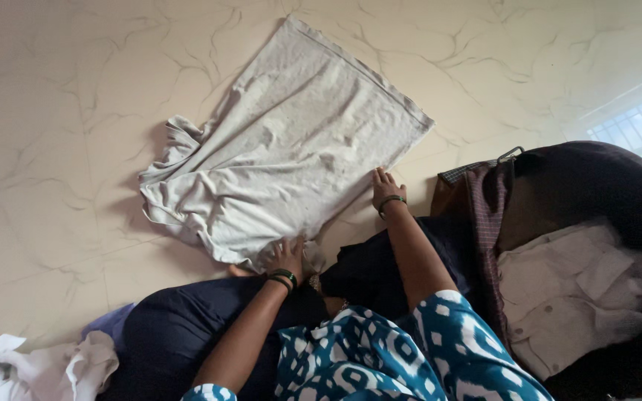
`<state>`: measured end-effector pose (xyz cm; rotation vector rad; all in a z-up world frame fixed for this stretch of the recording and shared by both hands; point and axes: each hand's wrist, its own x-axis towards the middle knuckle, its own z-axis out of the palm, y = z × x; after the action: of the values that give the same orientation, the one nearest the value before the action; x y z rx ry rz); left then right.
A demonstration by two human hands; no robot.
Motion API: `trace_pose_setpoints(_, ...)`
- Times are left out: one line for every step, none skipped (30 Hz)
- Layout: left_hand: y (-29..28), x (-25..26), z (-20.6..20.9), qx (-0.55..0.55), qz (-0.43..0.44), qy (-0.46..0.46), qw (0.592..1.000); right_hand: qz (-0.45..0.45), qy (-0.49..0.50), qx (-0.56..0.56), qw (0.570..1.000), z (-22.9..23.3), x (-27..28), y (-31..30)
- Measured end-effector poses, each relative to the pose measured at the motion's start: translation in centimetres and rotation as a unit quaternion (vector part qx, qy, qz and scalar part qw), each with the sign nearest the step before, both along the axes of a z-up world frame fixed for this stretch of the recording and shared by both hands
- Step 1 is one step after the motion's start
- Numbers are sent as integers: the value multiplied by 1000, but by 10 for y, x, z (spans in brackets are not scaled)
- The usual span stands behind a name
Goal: The person sits on the floor and folds a white button-down shirt by hand, smoothing it out and folding it into a compact rectangle. They then place the folded shirt into a dark-colored suitcase. The person then picks up a light-colored long-sleeved shirt, buttons the collar, and begins folding it on the floor.
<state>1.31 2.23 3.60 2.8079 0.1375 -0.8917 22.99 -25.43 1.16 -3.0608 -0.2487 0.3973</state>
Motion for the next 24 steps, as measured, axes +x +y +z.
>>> trace_pose_setpoints(-3, -6, -12, 18, -19, -18, 999, -12, 32, -11, 999, -9, 0, 2)
trace_pose_setpoints(-2, -6, -25, 28, -30, -35, 999, -10, 5, -35, 999, -15, -1, 5)
trace_pose_setpoints(-1, -2, -37, 37, -40, -52, 997, -8, -21, -59, 998, -21, -2, 9)
trace_pose_setpoints(1, -3, -47, 46, -51, -68, 995, -5, -48, -84, 995, -23, -3, 13)
trace_pose_setpoints(4, -1, -56, 38, -52, -62, 996, -15, -23, -109, 994, -22, -1, 17)
trace_pose_setpoints(7, 4, -62, 29, -53, -56, 997, -24, 1, -135, 991, -18, 1, 19)
trace_pose_setpoints(10, 9, -65, 21, -56, -53, 997, -35, 23, -160, 986, -11, 3, 20)
trace_pose_setpoints(17, 9, -65, 18, -35, -36, 999, -41, 47, -150, 987, -3, 2, 21)
trace_pose_setpoints(25, 12, -63, 13, -15, -20, 1000, -49, 70, -141, 986, 5, -2, 20)
trace_pose_setpoints(34, 18, -60, 9, 5, -3, 1000, -56, 93, -132, 985, 13, -6, 22)
trace_pose_setpoints(43, 32, -55, 49, 28, 68, 996, -44, 117, -128, 984, 21, -12, 23)
trace_pose_setpoints(55, 47, -49, 90, 50, 139, 985, -31, 141, -125, 982, 26, -20, 28)
trace_pose_setpoints(72, 57, -41, 104, 68, 187, 974, 1, 191, -124, 974, 28, -31, 31)
trace_pose_setpoints(97, 54, -33, 164, 15, 226, 960, 32, 240, -123, 962, 26, -44, 34)
trace_pose_setpoints(123, 57, -24, 159, 179, 210, 948, 75, 283, -101, 951, 21, -51, 38)
trace_pose_setpoints(148, 57, -15, 168, 221, 209, 938, 117, 325, -78, 935, 15, -56, 39)
trace_pose_setpoints(174, 50, -6, 180, 243, 207, 930, 119, 369, -8, 922, 8, -58, 40)
trace_pose_setpoints(199, 42, 4, 190, 270, 206, 921, 120, 410, 63, 902, 2, -59, 38)
trace_pose_setpoints(216, 39, 10, 189, 293, 204, 915, 123, 448, 133, 875, -1, -58, 37)
trace_pose_setpoints(234, 34, 17, 189, 318, 203, 907, 37, 386, 146, 910, 1, -54, 34)
trace_pose_setpoints(248, 26, 22, 187, 337, 203, 900, -50, 320, 157, 933, 9, -50, 32)
trace_pose_setpoints(257, 19, 25, 183, 347, 204, 897, -136, 250, 166, 944, 21, -46, 30)
trace_pose_setpoints(268, 16, 30, 179, 356, 204, 894, -173, 209, 107, 956, 37, -43, 27)
trace_pose_setpoints(275, 12, 33, 174, 364, 203, 892, -207, 166, 49, 963, 55, -43, 26)
